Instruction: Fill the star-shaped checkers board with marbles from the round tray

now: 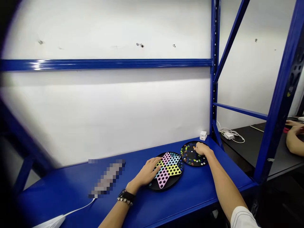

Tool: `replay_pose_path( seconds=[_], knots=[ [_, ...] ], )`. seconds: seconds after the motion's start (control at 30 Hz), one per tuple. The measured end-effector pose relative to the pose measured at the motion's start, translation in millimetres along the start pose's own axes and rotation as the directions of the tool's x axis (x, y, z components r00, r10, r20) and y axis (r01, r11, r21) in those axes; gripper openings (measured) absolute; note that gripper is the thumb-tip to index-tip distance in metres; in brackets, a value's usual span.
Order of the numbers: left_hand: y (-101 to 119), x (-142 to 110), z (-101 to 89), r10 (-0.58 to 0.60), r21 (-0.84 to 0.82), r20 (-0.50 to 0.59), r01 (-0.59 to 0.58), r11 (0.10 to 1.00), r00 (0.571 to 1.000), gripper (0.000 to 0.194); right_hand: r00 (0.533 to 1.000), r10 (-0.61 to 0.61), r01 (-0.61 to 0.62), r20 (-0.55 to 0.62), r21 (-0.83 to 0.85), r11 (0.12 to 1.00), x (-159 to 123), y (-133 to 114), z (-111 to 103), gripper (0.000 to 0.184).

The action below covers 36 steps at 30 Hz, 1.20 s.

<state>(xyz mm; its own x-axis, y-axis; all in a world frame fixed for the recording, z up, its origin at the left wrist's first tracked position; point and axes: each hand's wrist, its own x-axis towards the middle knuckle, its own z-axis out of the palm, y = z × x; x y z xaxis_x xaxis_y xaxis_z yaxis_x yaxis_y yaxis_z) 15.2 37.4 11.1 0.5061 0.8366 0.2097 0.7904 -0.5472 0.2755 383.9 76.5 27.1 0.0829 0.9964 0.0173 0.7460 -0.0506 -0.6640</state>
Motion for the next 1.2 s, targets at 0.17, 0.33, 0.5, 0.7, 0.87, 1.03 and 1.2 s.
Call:
replay_pose_path(
  seconds=[0.17,0.33,0.5,0.7,0.87,1.03,1.2],
  knots=[
    [2,0,-1.3,-0.009,-0.003,0.015,0.009,1.000,1.000,0.050,0.942,-0.333,0.334,0.034,-0.017,0.942,-27,-50,13,0.030],
    [4,-1,-0.8,-0.007,-0.004,0.015,0.007,1.000,1.000,0.050,0.771,-0.596,0.621,0.222,-0.057,0.782,-85,-105,64,0.038],
    [3,-1,1.0,0.000,0.014,-0.008,0.001,1.000,1.000,0.048,0.651,-0.701,0.759,0.292,-0.289,0.584,-112,-114,97,0.036],
    [1,0,1.5,-0.006,0.016,0.001,0.006,1.000,1.000,0.048,0.604,-0.768,0.787,0.213,-0.313,0.532,-116,-112,100,0.023],
    [1,0,1.6,0.001,0.028,-0.006,-0.001,1.000,1.000,0.048,0.534,-0.832,0.829,0.150,-0.285,0.481,-118,-111,115,0.018],
    [-1,1,4.2,0.019,0.026,-0.015,-0.019,0.999,1.000,0.048,0.489,-0.867,0.850,0.101,-0.278,0.447,-118,-109,120,0.022],
    [0,1,3.8,0.017,0.021,-0.016,-0.017,1.000,1.000,0.048,0.522,-0.851,0.828,0.052,-0.268,0.492,-119,-109,118,0.023]
  ],
)
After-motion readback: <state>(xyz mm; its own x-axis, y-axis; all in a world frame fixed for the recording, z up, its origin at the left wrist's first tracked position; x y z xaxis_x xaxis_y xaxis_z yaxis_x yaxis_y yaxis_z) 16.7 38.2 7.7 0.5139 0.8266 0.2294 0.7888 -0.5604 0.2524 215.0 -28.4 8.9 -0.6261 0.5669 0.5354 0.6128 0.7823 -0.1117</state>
